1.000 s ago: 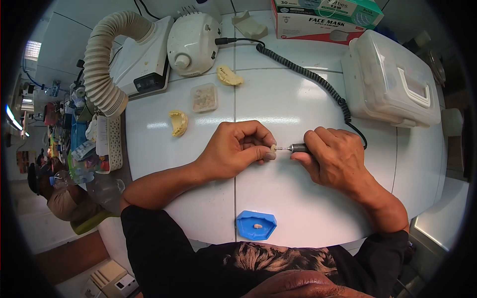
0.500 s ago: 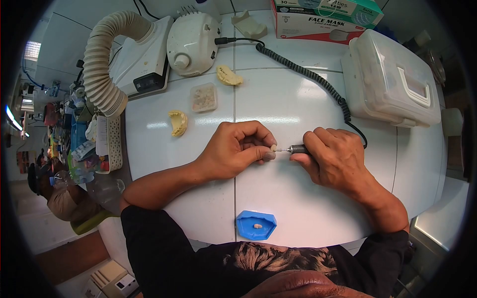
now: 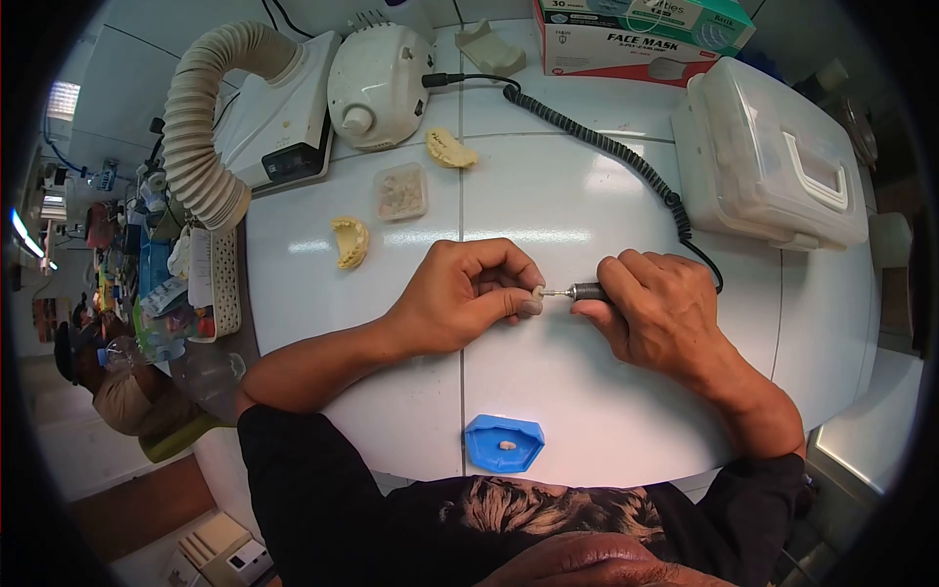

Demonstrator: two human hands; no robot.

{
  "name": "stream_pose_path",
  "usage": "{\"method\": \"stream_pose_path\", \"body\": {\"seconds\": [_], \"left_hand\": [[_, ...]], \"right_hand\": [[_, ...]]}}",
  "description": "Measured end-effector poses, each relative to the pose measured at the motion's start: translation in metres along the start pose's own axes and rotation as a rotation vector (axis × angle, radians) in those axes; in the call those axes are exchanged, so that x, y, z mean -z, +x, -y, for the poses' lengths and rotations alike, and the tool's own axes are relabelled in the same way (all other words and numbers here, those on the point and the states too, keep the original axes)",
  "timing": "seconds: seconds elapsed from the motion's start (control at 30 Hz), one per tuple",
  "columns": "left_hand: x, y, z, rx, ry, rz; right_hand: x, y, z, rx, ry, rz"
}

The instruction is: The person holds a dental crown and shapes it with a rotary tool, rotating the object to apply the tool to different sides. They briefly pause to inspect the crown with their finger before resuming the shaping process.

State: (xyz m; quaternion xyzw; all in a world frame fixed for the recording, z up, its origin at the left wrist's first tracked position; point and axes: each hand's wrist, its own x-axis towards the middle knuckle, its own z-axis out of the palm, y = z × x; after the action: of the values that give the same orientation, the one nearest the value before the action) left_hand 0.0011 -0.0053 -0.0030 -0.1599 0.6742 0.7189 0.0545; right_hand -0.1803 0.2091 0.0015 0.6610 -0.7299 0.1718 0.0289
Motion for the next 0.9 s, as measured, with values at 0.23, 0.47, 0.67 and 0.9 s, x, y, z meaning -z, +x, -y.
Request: {"method": "stream_pose_path", "body": {"seconds": [0.23, 0.47, 0.67, 0.9], "left_hand": [[0.0004, 0.0002, 0.0003, 0.001, 0.015, 0.005], [0.0001, 0.0002, 0.0048, -0.046, -0.04, -0.004], [-0.0003, 0.0003, 0.0047, -0.055, -0.054, -0.011], [0.0033, 0.002, 0.0042, -0.037, -0.043, 0.023]], "right_hand": [[0.0001, 0.0005, -0.0001, 0.005, 0.012, -0.014], [-0.0001, -0.0002, -0.0024, -0.006, 0.051, -0.056], [-0.0001, -0.0001, -0.0013, -0.015, 0.052, -0.069], [-0.0002, 0.0001, -0.0021, -0.017, 0.052, -0.076]]}}
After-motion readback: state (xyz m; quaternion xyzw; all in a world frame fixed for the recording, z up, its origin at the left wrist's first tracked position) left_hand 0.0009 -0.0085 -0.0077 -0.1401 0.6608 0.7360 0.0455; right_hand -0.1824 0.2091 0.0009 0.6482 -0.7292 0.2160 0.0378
